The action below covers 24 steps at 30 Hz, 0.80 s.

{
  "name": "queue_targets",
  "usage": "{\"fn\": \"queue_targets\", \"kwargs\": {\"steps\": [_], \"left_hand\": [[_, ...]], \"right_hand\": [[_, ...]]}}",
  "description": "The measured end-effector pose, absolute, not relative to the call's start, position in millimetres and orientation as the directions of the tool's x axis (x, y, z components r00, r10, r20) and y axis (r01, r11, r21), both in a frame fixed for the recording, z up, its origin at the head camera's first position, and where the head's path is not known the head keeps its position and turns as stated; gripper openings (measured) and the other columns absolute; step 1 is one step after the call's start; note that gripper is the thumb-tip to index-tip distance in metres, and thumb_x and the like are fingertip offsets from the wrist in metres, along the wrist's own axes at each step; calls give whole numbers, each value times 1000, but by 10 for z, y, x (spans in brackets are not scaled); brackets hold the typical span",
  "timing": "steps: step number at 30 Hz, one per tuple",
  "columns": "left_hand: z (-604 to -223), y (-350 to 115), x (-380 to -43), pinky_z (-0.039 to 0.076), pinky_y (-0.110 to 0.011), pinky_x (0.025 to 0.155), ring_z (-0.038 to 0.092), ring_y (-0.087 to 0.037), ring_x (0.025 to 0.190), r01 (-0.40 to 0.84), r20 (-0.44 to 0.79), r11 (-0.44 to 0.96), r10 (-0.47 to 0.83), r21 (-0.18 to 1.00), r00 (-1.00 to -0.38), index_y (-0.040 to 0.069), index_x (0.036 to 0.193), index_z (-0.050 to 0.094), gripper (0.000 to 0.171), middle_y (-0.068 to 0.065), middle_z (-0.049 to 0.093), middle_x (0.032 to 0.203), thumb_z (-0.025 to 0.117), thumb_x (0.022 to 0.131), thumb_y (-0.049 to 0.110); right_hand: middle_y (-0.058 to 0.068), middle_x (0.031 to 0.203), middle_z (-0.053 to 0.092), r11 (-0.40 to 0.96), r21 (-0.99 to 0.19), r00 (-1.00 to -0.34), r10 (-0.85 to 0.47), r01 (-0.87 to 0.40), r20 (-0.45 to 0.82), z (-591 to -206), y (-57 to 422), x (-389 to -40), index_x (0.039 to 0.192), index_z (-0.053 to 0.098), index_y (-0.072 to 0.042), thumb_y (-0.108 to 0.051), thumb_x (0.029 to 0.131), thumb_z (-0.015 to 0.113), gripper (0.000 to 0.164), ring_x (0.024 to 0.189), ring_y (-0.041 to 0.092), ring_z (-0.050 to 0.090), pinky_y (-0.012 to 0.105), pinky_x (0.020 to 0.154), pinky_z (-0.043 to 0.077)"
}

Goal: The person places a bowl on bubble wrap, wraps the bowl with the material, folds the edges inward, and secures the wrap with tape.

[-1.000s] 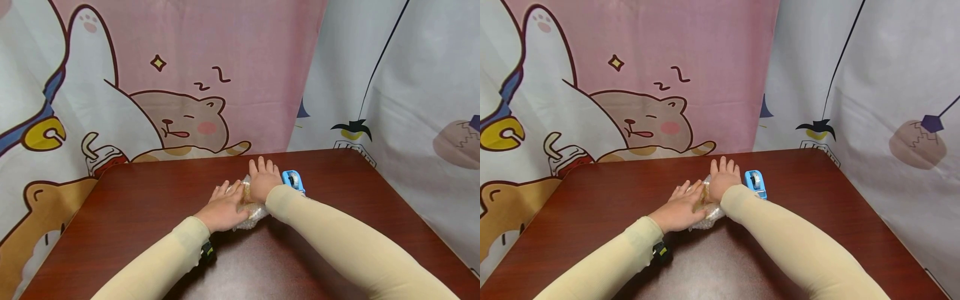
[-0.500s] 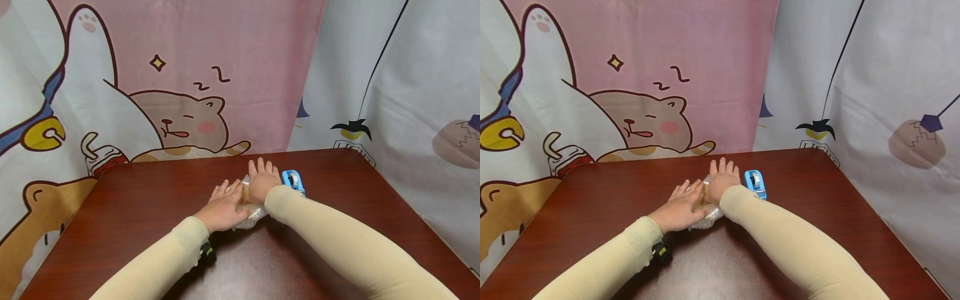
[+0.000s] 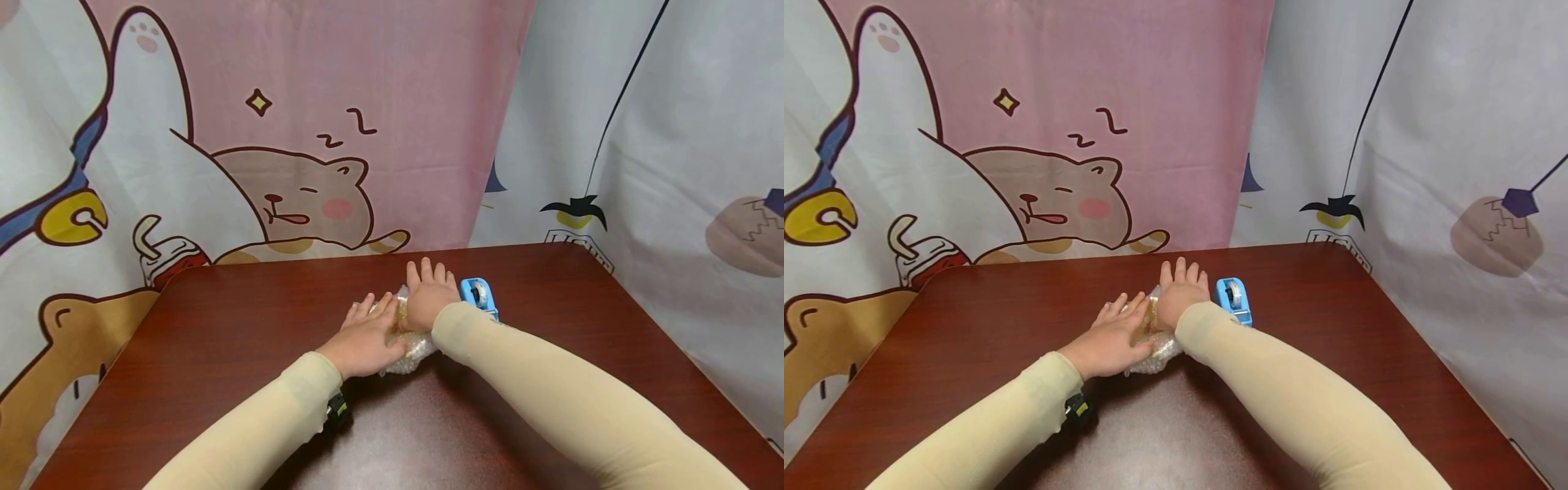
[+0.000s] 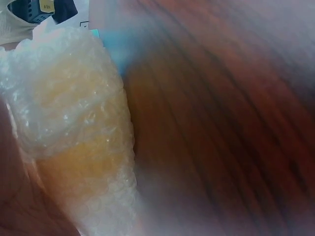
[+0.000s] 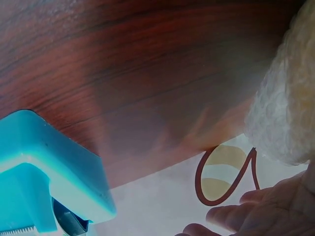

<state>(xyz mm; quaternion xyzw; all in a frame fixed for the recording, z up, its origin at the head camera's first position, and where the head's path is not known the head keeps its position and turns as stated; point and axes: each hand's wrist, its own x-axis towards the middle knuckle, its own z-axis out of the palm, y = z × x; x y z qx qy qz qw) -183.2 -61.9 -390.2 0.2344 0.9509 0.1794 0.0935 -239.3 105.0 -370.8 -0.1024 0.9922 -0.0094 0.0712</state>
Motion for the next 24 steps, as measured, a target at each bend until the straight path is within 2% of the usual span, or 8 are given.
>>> {"fn": "queue_targets", "kwargs": {"steps": [10,17,24], "left_hand": [[-3888,-620,-1845,6,-56,133,6,-39,165,412,-106,831,479,374,-871,10,169,20,89,-7,12,178,49,101,58],[-3882,-609,-1838,6,-56,133,7,-39,165,411,-105,835,476,366,-873,10,169,21,88,-7,15,178,49,101,59],[-3859,-606,-1819,7,-56,133,9,-41,164,408,-106,835,474,370,-874,10,169,23,88,-6,16,178,50,101,58]], "right_hand": [[24,177,6,975,-51,-964,-222,-217,-149,-3671,1077,-2396,170,9,-6,-64,82,79,126,161,50,10,60,132,15],[23,177,4,977,-98,-967,-201,-187,-160,-3658,1156,-2444,170,10,-6,-64,83,77,124,162,50,7,60,132,14],[25,176,7,977,-114,-971,-196,-181,-138,-3631,1146,-2377,169,12,-3,-61,84,79,122,161,50,10,59,132,16]]}}
